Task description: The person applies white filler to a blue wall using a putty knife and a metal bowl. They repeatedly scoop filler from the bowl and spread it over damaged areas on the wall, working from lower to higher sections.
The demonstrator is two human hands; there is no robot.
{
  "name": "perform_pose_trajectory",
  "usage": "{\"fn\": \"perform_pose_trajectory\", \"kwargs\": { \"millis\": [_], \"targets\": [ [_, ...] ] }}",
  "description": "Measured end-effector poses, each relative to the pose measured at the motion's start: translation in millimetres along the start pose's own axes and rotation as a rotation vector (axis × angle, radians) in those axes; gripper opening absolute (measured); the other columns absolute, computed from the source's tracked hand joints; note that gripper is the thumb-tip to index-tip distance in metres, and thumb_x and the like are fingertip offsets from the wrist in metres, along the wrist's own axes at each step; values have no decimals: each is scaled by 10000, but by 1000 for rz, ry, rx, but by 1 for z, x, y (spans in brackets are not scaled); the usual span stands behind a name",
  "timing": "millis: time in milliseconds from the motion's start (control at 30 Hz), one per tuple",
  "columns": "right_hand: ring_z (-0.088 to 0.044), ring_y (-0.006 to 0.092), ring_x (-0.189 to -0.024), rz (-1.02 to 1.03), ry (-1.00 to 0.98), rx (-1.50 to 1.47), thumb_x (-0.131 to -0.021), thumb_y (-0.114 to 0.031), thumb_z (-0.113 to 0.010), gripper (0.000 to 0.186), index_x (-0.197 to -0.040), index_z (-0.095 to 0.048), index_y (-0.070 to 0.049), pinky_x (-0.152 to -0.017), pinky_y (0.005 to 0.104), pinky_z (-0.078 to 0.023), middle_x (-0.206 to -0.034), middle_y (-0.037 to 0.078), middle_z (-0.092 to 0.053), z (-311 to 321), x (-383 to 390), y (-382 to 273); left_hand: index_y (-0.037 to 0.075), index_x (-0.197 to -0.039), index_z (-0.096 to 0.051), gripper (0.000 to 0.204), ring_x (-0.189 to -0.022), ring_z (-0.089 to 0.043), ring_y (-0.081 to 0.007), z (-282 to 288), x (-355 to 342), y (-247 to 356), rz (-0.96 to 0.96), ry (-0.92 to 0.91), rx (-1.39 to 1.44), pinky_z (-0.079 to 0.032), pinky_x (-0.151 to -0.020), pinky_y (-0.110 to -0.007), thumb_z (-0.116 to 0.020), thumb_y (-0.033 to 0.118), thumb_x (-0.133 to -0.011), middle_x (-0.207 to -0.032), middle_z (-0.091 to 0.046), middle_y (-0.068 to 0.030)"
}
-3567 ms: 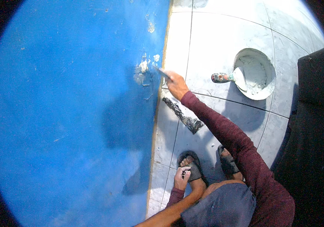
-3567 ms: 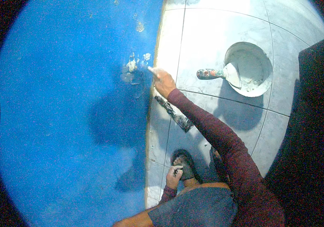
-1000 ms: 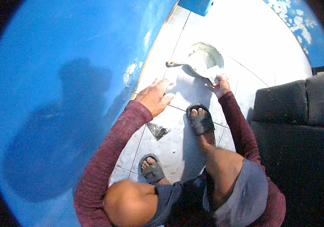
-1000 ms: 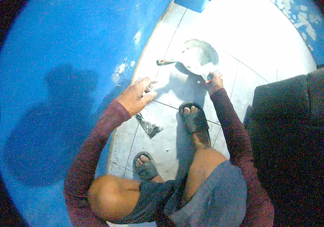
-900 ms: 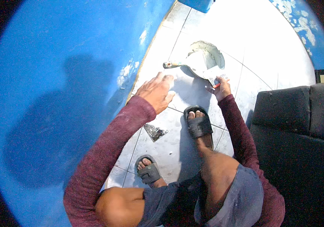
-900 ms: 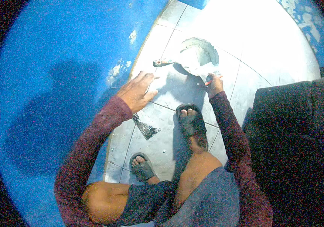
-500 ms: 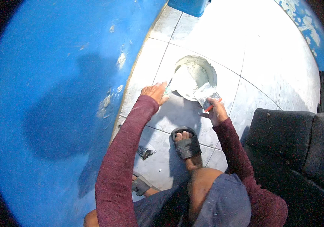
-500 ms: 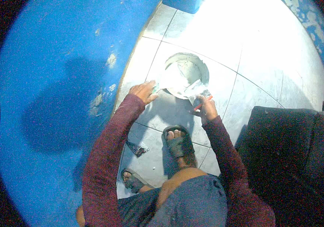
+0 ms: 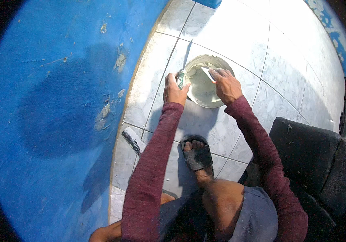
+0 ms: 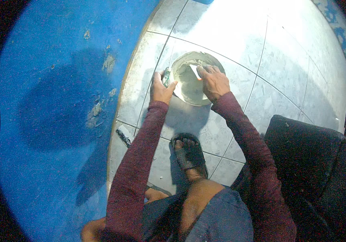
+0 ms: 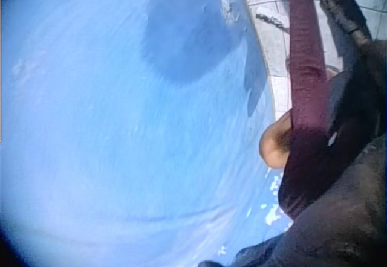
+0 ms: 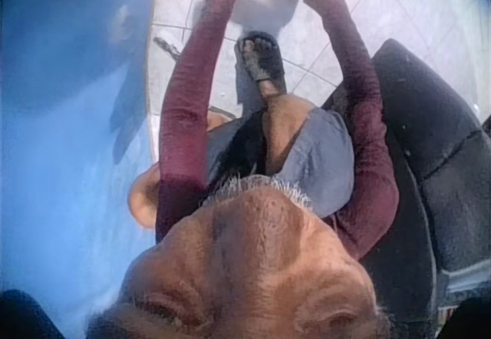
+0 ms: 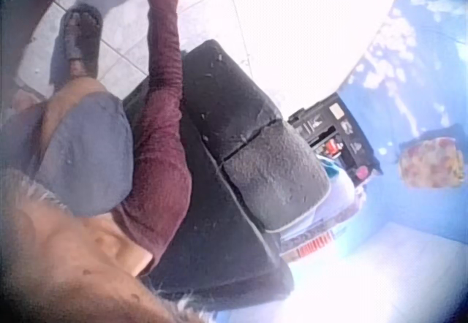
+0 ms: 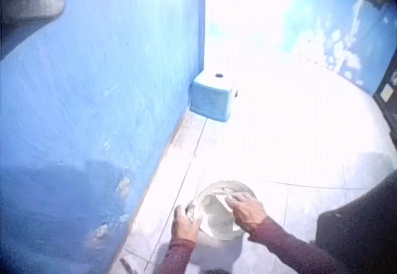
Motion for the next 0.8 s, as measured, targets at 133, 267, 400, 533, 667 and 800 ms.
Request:
{"fn": "perform_pose_trajectory", "kwargs": {
  "millis": [133, 267, 400, 533, 667, 800],
  "targets": [
    [-503, 287, -1060, 77, -49, 227, -802, -45, -517, 436, -1237, -523, -80, -750, 401, -438, -1146, 106, -545, -32, 0, 1, -13, -1141, -461, 460, -926, -593, -309, -22, 6, -5, 216, 45, 213, -459, -831, -387, -648, 78, -730, -1010, -583, -196],
    [-479, 280, -1043, 97, -165, 220, -779, -55, -541, 447, -1226, -524, -82, -745, 397, -426, -1164, 99, -522, -51, 31, -12, -11, -1150, -454, 444, -952, -567, -379, -25, 14, -8, 292, 126, 257, -449, -831, -425, -592, 68, -735, -1032, -564, -228],
    [-502, 283, -1012, 137, -318, 165, -791, -58, -514, 428, -1218, -528, -82, -727, 391, -426, -1094, 104, -545, -41, 56, -15, -6, -1145, -459, 441, -975, -551, -411, -26, 13, -2, 240, 4, 137, -449, -833, -448, -572, 75, -726, -1055, -552, -243],
    [-527, 297, -957, 48, -89, 187, -788, -53, -509, 348, -1133, -547, -57, -678, 392, -446, -1045, 127, -552, -25, 40, -10, -1, -1133, -474, 437, -983, -551, -396, -53, 19, -41, 232, -120, 202, -461, -830, -440, -574, 80, -715, -1047, -539, -225],
    [-514, 310, -955, 7, 16, 279, -754, -42, -538, 375, -1129, -532, -26, -657, 412, -457, -1042, 130, -538, -41, 29, 3, -3, -1119, -480, 421, -996, -543, -396, -60, 16, -26, 224, -126, 206, -456, -833, -446, -559, 63, -711, -1062, -530, -215],
    [-509, 300, -979, 56, -94, 199, -742, -39, -553, 437, -1178, -526, -51, -687, 399, -454, -1101, 119, -529, -46, 56, -18, -6, -1112, -475, 415, -1004, -534, -401, -44, 22, -2, 215, 49, 133, -453, -832, -450, -557, 57, -710, -1063, -525, -218]
  ]
}}
Point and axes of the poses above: each hand's wrist, its own x-axis away from the middle knuckle, its own z-axis out of the back of the hand, y = z × x, the point moved 6 cm from there along -x, towards the middle knuckle
